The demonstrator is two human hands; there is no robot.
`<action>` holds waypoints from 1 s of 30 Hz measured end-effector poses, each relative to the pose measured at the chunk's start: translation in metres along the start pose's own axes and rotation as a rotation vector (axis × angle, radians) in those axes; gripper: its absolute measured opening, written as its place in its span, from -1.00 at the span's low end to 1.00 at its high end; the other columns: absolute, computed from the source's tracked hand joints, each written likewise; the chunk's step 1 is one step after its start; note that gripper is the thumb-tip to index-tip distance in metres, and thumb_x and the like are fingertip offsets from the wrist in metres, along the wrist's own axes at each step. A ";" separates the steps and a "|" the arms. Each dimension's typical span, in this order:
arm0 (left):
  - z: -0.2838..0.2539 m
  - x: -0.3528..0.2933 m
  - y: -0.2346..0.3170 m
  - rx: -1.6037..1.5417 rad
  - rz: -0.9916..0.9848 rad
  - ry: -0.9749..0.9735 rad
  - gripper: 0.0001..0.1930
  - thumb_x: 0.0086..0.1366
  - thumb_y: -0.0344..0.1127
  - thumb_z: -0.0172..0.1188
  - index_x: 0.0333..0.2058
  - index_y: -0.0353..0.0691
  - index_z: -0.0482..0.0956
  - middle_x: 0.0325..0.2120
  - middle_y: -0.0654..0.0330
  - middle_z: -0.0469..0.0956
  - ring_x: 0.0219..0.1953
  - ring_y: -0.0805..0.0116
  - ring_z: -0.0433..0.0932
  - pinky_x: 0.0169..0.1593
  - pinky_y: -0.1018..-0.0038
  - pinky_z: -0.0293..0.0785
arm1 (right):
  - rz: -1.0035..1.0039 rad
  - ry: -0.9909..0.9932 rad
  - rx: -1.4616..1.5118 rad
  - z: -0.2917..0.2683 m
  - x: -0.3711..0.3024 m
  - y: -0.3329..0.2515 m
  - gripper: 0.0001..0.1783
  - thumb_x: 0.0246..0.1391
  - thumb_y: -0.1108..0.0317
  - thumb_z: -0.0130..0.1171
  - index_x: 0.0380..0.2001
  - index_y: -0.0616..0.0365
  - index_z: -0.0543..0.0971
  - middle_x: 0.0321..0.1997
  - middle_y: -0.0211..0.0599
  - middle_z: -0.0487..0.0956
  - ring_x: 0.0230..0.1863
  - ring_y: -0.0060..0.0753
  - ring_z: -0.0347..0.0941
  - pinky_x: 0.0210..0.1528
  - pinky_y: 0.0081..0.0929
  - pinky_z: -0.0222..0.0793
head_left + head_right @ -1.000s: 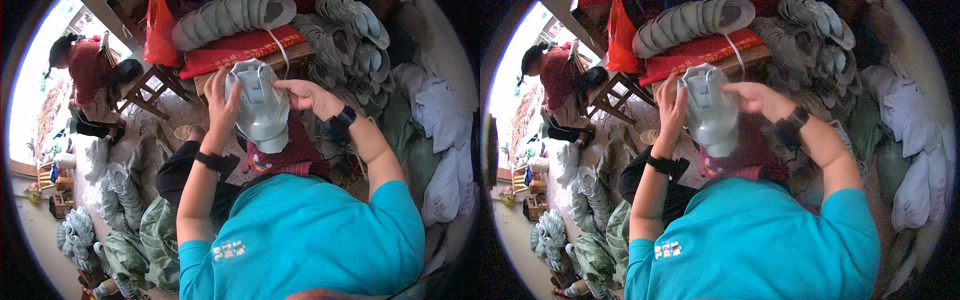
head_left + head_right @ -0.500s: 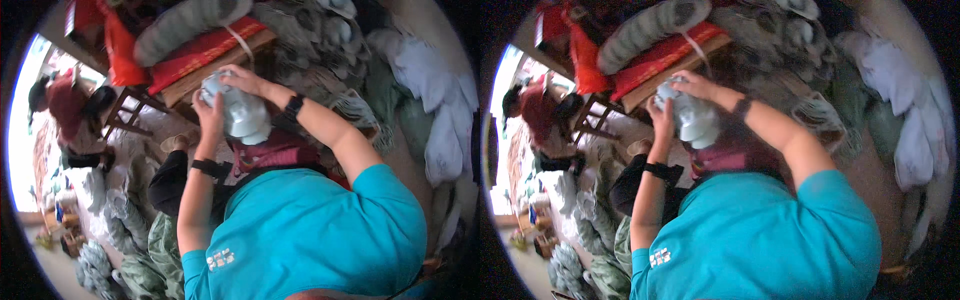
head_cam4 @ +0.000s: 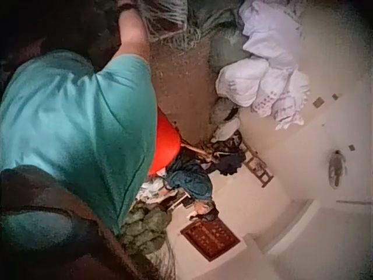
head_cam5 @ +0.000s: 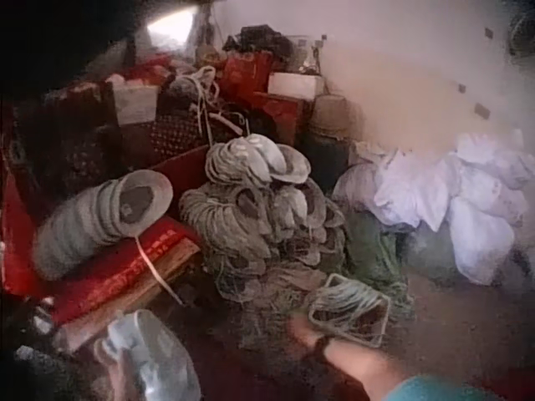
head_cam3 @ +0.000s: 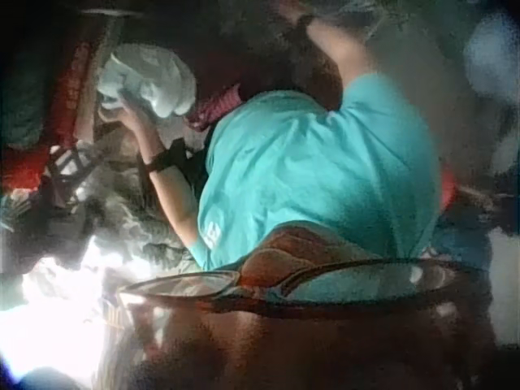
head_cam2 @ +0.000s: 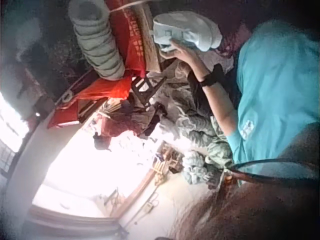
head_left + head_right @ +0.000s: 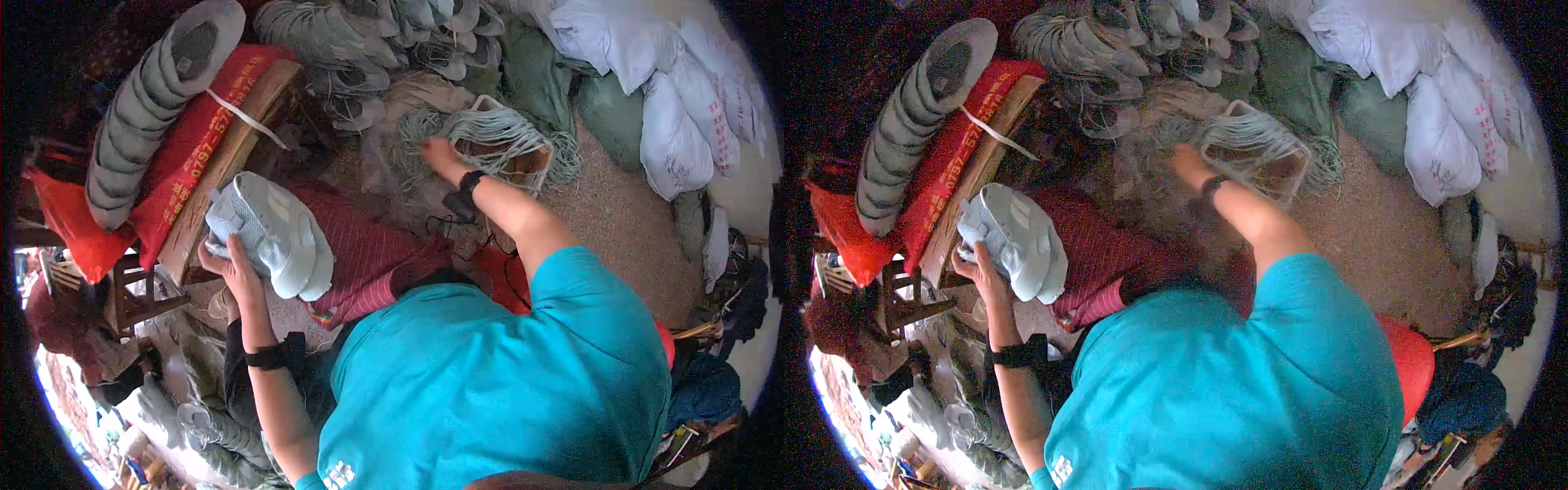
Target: The person sits on the floor and threads a white shoelace through the eyelets of a light-colored sneaker. They pull the laces through the eyelets one by one, adjusting the tension and positioning of the shoe as they work.
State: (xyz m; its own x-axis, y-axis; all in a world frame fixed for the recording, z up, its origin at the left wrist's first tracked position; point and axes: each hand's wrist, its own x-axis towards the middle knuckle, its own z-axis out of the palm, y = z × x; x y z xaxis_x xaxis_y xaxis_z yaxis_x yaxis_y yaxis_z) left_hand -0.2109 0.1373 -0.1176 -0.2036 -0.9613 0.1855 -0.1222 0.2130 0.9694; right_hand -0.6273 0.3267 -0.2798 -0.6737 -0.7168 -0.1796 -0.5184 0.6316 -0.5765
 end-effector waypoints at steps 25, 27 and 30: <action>0.001 -0.022 0.092 0.869 0.555 0.085 -0.40 0.17 -0.27 0.33 0.14 -0.32 0.31 0.13 -0.13 0.27 0.10 -0.01 0.31 0.14 0.20 0.30 | 0.011 -0.185 -0.254 -0.078 0.045 -0.038 -0.71 0.02 0.16 0.19 -0.34 0.17 0.64 -0.32 -0.14 0.63 -0.25 -0.16 0.56 -0.20 -0.22 0.44; 0.014 -0.032 0.118 0.748 0.542 -0.022 -0.36 0.13 -0.34 0.33 0.17 -0.30 0.29 0.16 -0.05 0.28 0.08 0.09 0.37 0.06 0.25 0.39 | -0.173 -0.372 -0.071 -0.084 0.012 -0.096 -0.73 0.05 0.18 0.20 -0.33 0.18 0.61 -0.35 -0.20 0.62 -0.27 -0.26 0.55 -0.18 -0.32 0.42; 0.038 -0.047 0.150 0.037 0.179 -0.445 -0.28 0.12 -0.42 0.33 0.25 -0.28 0.21 0.18 -0.01 0.29 0.00 0.22 0.47 -0.04 0.38 0.46 | -0.532 -0.630 0.355 -0.100 -0.063 -0.191 -0.80 0.09 0.28 0.21 -0.31 0.20 0.58 -0.36 -0.27 0.59 -0.29 -0.38 0.52 -0.17 -0.46 0.40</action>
State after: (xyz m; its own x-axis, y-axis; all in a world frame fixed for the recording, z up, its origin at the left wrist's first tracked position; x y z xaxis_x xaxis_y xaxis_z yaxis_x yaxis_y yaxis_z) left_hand -0.2560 0.2213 0.0131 -0.6193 -0.7428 0.2543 -0.0799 0.3818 0.9208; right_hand -0.5382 0.2808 -0.0788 0.0771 -0.9837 -0.1625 -0.4155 0.1164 -0.9021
